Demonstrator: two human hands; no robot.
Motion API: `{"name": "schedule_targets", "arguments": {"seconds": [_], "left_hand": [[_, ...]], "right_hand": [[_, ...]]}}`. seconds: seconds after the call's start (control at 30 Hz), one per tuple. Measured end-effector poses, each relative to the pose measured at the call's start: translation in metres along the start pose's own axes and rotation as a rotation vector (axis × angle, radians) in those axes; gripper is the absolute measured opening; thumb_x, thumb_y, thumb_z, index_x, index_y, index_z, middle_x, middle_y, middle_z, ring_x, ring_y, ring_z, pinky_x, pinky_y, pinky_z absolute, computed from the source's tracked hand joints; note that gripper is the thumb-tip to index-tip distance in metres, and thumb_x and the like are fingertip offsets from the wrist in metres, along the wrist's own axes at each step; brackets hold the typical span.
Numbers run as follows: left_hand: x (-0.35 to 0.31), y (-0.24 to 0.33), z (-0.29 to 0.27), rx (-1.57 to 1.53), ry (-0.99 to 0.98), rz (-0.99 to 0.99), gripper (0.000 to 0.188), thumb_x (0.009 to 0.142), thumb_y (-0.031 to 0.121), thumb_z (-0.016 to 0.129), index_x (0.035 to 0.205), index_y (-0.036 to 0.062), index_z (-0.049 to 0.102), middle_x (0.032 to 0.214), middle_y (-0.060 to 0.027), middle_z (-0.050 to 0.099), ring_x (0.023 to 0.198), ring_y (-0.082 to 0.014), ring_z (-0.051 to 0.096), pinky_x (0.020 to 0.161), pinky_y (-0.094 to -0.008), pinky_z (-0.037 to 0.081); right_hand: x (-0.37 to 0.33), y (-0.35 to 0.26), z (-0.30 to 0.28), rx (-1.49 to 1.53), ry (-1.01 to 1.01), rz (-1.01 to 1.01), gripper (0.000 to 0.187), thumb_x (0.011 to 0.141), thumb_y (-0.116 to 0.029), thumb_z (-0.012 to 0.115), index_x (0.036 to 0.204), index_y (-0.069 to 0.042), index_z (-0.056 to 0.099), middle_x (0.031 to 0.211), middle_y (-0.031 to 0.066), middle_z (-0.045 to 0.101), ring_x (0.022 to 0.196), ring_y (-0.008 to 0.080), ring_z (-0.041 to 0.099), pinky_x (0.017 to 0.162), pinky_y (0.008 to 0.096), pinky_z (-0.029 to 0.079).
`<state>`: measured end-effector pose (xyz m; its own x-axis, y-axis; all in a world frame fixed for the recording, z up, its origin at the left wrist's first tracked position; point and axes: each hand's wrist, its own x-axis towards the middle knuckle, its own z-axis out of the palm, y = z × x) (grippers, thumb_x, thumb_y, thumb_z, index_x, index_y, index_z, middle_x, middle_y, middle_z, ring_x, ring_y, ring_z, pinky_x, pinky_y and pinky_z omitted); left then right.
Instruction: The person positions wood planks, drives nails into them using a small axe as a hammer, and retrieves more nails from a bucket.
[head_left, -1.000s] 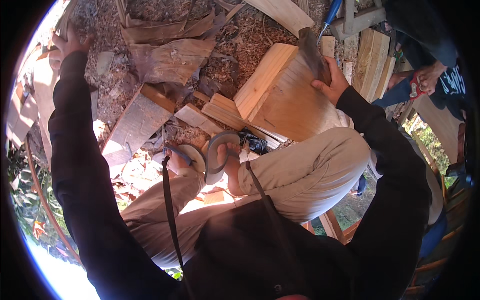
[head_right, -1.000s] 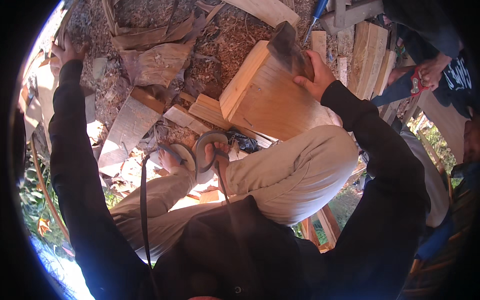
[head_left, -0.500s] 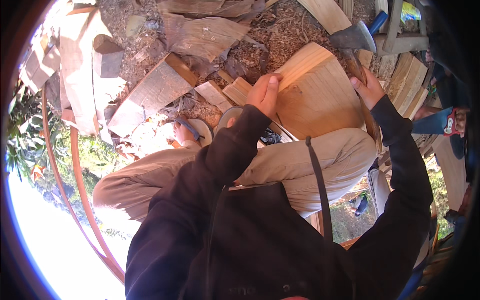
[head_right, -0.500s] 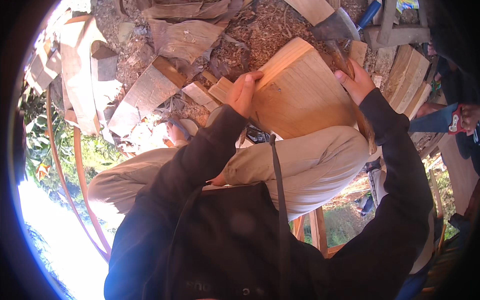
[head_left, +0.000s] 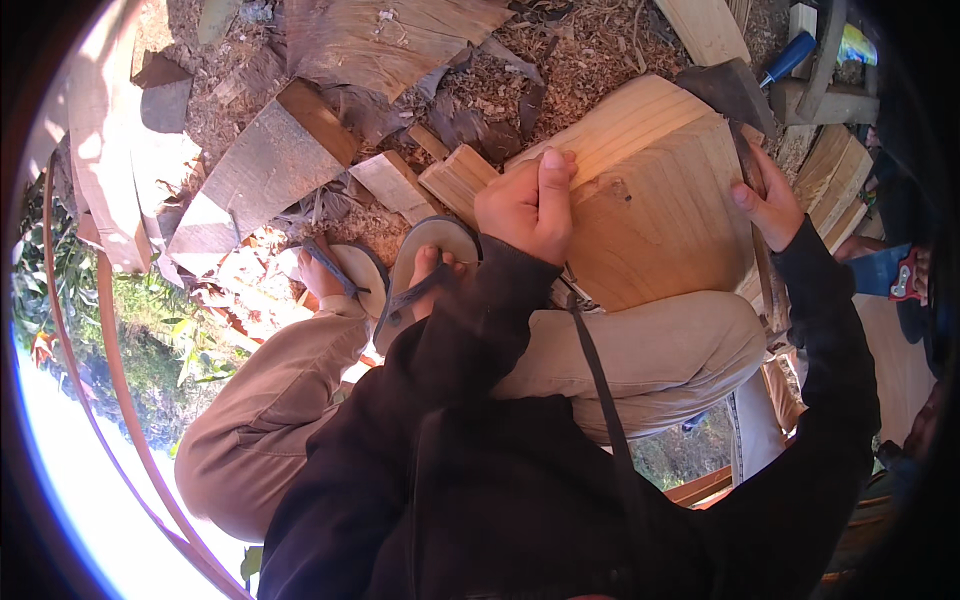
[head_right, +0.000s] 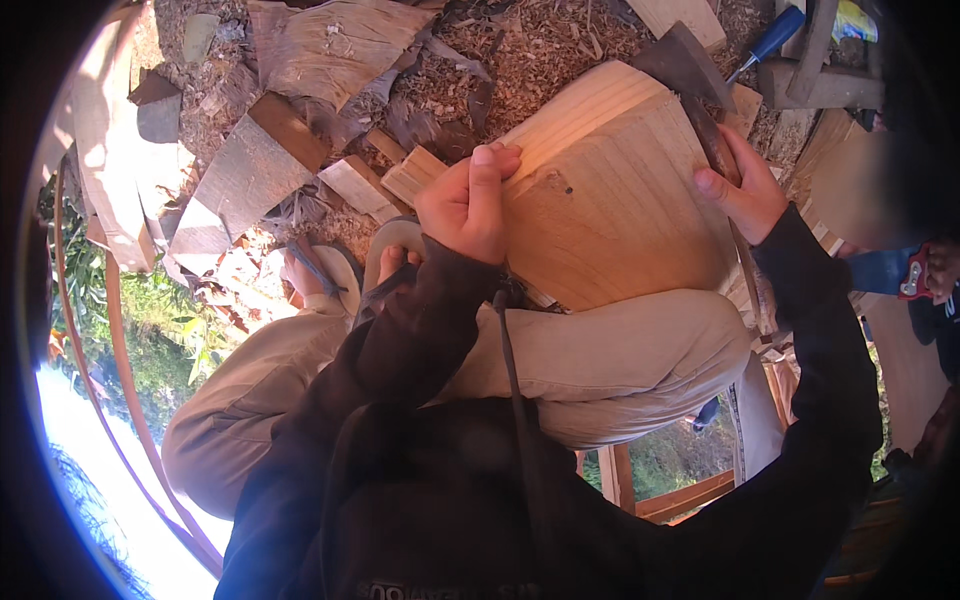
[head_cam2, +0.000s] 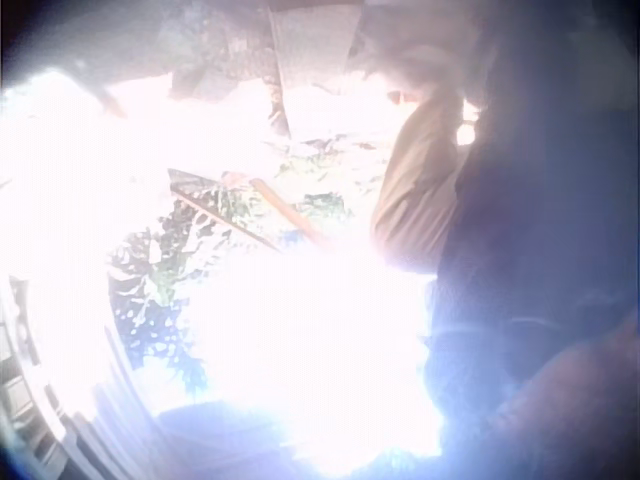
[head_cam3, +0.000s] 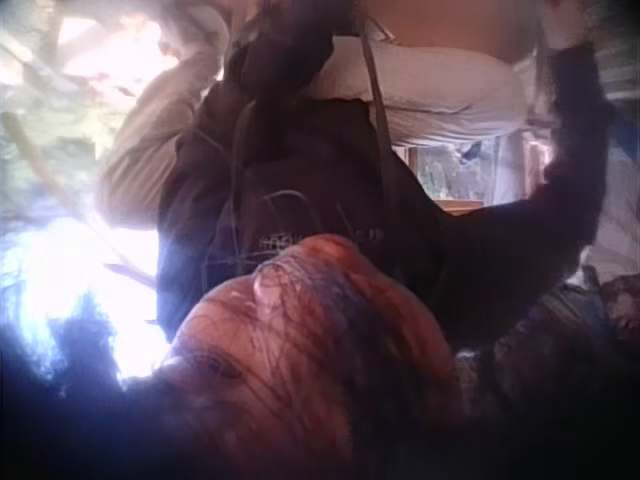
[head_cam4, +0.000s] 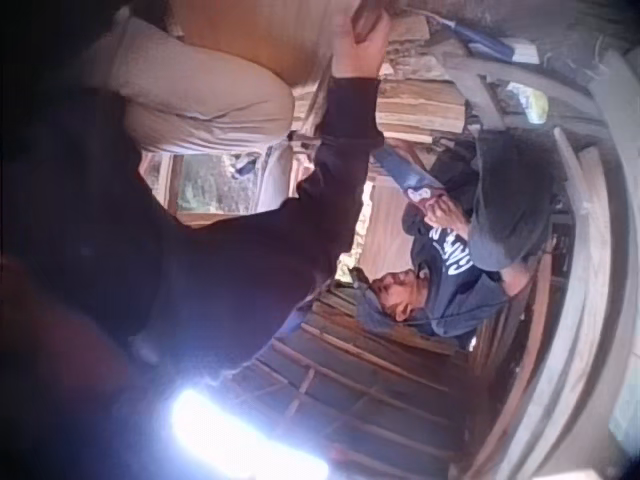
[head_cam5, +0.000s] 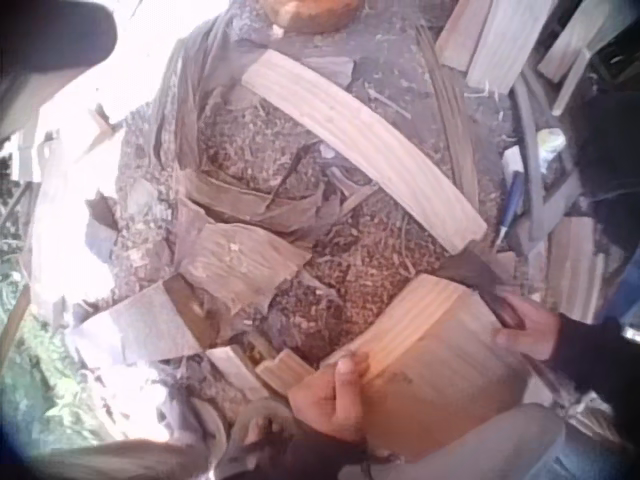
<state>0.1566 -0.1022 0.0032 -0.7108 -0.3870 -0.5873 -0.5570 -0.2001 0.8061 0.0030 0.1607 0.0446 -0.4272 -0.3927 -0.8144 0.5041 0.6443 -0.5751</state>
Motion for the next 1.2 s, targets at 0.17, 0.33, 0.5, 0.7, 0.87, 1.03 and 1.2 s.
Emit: {"name": "schedule_targets", "arguments": {"seconds": [0.17, 0.33, 0.5, 0.7, 0.87, 1.03, 1.2], "left_hand": [[-0.005, -0.004, -0.002, -0.201, 0.095, 0.082, 0.058, 0.100, 0.034, 0.034, 0.077, -0.0066, 0.068, 0.084, -0.0198, 0.069, 0.081, -0.0303, 0.068, 0.080, -0.0349, 0.050], [-0.004, -0.008, -0.007, -0.231, 0.017, 0.042, 0.062, 0.101, 0.039, 0.029, 0.087, -0.0070, 0.068, 0.088, -0.0193, 0.068, 0.091, -0.0273, 0.064, 0.088, -0.0342, 0.045], [-0.048, -0.062, 0.005, -0.186, 0.421, 0.133, 0.058, 0.094, 0.039, 0.046, 0.127, -0.0089, 0.038, 0.123, -0.0189, 0.045, 0.100, -0.0269, 0.053, 0.095, -0.0363, 0.039], [-0.100, -0.055, -0.006, -0.091, 0.072, -0.003, 0.087, 0.076, 0.036, 0.072, 0.133, -0.0089, 0.024, 0.124, -0.0231, 0.039, 0.103, -0.0287, 0.050, 0.089, -0.0399, 0.043], [-0.099, -0.043, -0.025, 0.465, 0.196, 0.519, 0.097, 0.071, 0.042, 0.075, 0.135, -0.0088, 0.024, 0.131, -0.0277, 0.035, 0.111, -0.0398, 0.048, 0.096, -0.0440, 0.040], [-0.079, -0.031, -0.019, 0.576, 0.172, 0.669, 0.081, 0.076, 0.043, 0.071, 0.126, -0.0108, 0.039, 0.120, -0.0294, 0.048, 0.114, -0.0413, 0.047, 0.099, -0.0430, 0.038], [-0.071, -0.027, -0.028, 0.604, 0.201, 0.681, 0.057, 0.080, 0.043, 0.067, 0.112, -0.0028, 0.055, 0.102, -0.0202, 0.060, 0.094, -0.0354, 0.059, 0.082, -0.0415, 0.048]], "right_hand": [[0.007, 0.010, -0.009, -0.145, -0.018, -0.099, 0.089, 0.078, -0.055, 0.068, 0.137, 0.003, 0.035, 0.131, 0.0100, 0.047, 0.122, 0.0174, 0.043, 0.103, 0.0313, 0.030], [0.007, 0.003, -0.009, -0.210, -0.055, -0.128, 0.086, 0.080, -0.057, 0.063, 0.135, 0.004, 0.037, 0.126, 0.0091, 0.051, 0.117, 0.0163, 0.046, 0.100, 0.0299, 0.033], [0.013, 0.008, -0.007, -0.282, -0.022, -0.182, 0.078, 0.081, -0.058, 0.063, 0.125, 0.003, 0.046, 0.112, 0.0076, 0.057, 0.103, 0.0138, 0.051, 0.091, 0.0295, 0.040], [0.002, 0.031, 0.005, -0.430, 0.448, -0.383, 0.067, 0.077, -0.052, 0.070, 0.113, 0.002, 0.051, 0.097, 0.0098, 0.060, 0.090, 0.0163, 0.056, 0.083, 0.0304, 0.044], [-0.028, -0.015, -0.008, -0.628, 0.633, -0.539, 0.059, 0.077, -0.043, 0.075, 0.109, -0.001, 0.049, 0.089, 0.0069, 0.058, 0.080, 0.0138, 0.057, 0.073, 0.0295, 0.048], [-0.129, -0.091, 0.040, -0.037, 0.315, -0.358, 0.040, 0.087, -0.033, 0.064, 0.113, -0.006, 0.048, 0.081, 0.0016, 0.050, 0.064, 0.0073, 0.051, 0.052, 0.0242, 0.044], [-0.195, -0.080, 0.147, 0.694, 0.005, -0.390, 0.032, 0.093, -0.021, 0.055, 0.120, -0.008, 0.044, 0.084, 0.0039, 0.050, 0.061, 0.0123, 0.051, 0.050, 0.0261, 0.043]]}}
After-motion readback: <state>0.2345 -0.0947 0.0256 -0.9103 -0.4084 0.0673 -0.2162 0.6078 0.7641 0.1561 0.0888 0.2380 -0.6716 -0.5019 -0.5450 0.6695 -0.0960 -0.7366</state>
